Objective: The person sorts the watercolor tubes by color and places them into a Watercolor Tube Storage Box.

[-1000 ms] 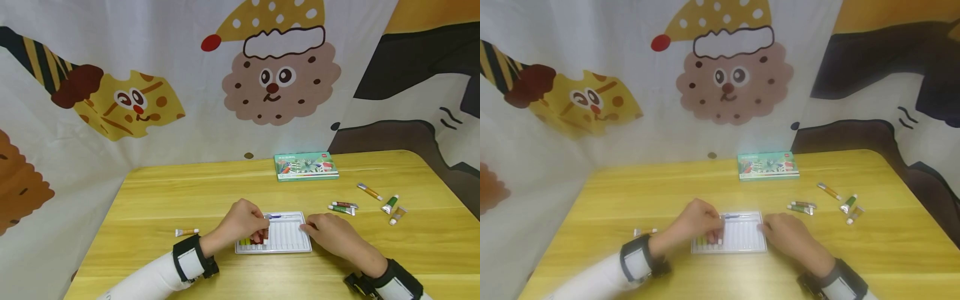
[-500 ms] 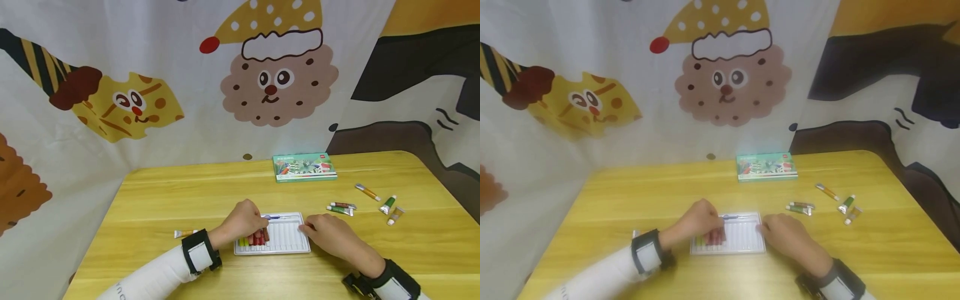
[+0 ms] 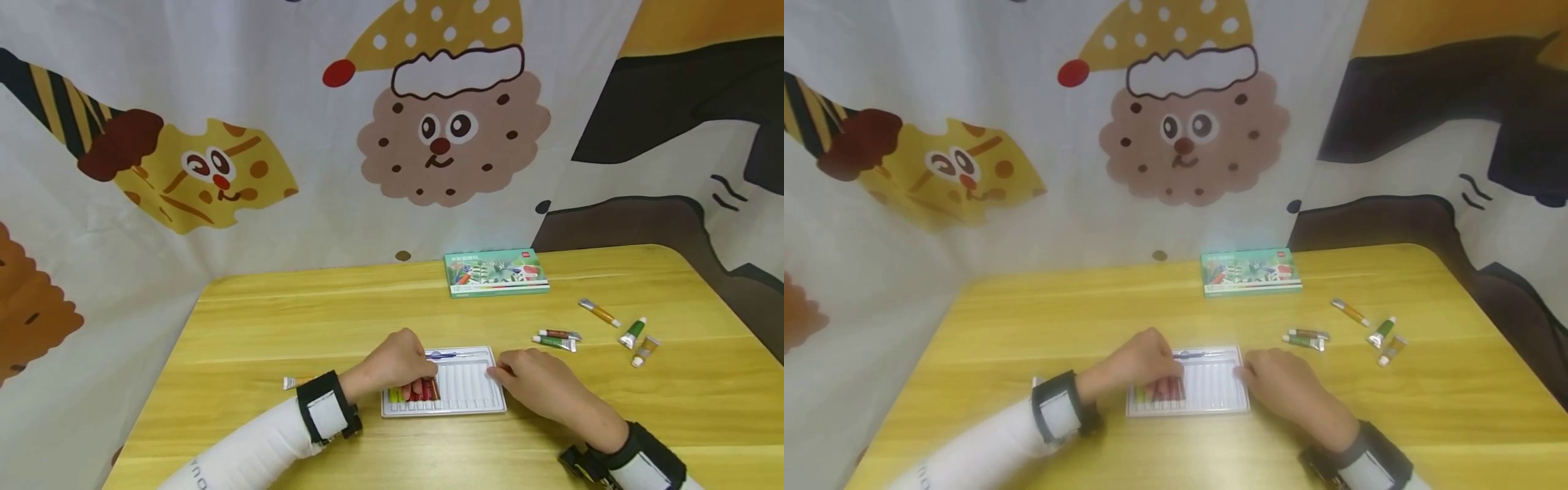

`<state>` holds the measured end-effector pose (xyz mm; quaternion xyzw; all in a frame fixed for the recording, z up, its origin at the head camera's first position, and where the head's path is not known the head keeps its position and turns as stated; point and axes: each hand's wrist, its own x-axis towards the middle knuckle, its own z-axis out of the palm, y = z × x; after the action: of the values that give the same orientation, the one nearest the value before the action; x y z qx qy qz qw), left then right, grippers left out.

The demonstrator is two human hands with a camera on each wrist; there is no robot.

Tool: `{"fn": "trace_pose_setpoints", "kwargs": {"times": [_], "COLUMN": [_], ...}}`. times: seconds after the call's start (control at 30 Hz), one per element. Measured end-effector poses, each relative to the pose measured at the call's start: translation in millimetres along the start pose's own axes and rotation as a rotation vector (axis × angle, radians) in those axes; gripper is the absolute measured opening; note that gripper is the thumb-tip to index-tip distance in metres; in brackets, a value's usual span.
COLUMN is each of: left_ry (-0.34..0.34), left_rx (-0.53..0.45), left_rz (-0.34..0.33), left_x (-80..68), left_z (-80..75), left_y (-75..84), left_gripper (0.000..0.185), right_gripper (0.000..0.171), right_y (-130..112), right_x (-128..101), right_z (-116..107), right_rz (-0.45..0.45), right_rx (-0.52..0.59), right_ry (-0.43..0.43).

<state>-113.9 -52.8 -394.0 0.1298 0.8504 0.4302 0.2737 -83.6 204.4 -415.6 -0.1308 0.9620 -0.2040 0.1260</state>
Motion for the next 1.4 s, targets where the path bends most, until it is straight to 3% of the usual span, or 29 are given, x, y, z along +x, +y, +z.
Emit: {"fn": "trace_pose_setpoints", "kwargs": {"times": [0.3, 0.47, 0.63, 0.83, 1.4], "left_ry": [0.062, 0.044, 0.016, 0.003, 0.035], "left_rx": [0.095, 0.116, 0.092, 0.098, 0.060], "left_rz": [0.041, 0.024, 0.030, 0.014, -0.004], "left_x": [3.2, -5.2, -12.1, -8.1, -7.5], "left_z": [8.5, 9.2, 10.1, 9.0, 12.1], "left_y": [-5.5, -5.2, -1.0, -2.2, -5.7], "left_gripper": [0.039, 0.038, 0.033, 0.031, 0.031], "right_gripper": [0.021, 0.022, 0.021, 0.021, 0.017], "right_y": [-1, -1, -1, -1, -3], "right_x": [1, 0, 0, -1, 0], "right_z": [0, 0, -1, -1, -1], "right_rz": [0.011, 0.007, 0.003, 0.011, 0.027], "right_rx": [0.007, 0.012, 0.006, 0.005, 0.001], "right_ry": [-0.006, -0.010, -0.004, -0.011, -0.024]}}
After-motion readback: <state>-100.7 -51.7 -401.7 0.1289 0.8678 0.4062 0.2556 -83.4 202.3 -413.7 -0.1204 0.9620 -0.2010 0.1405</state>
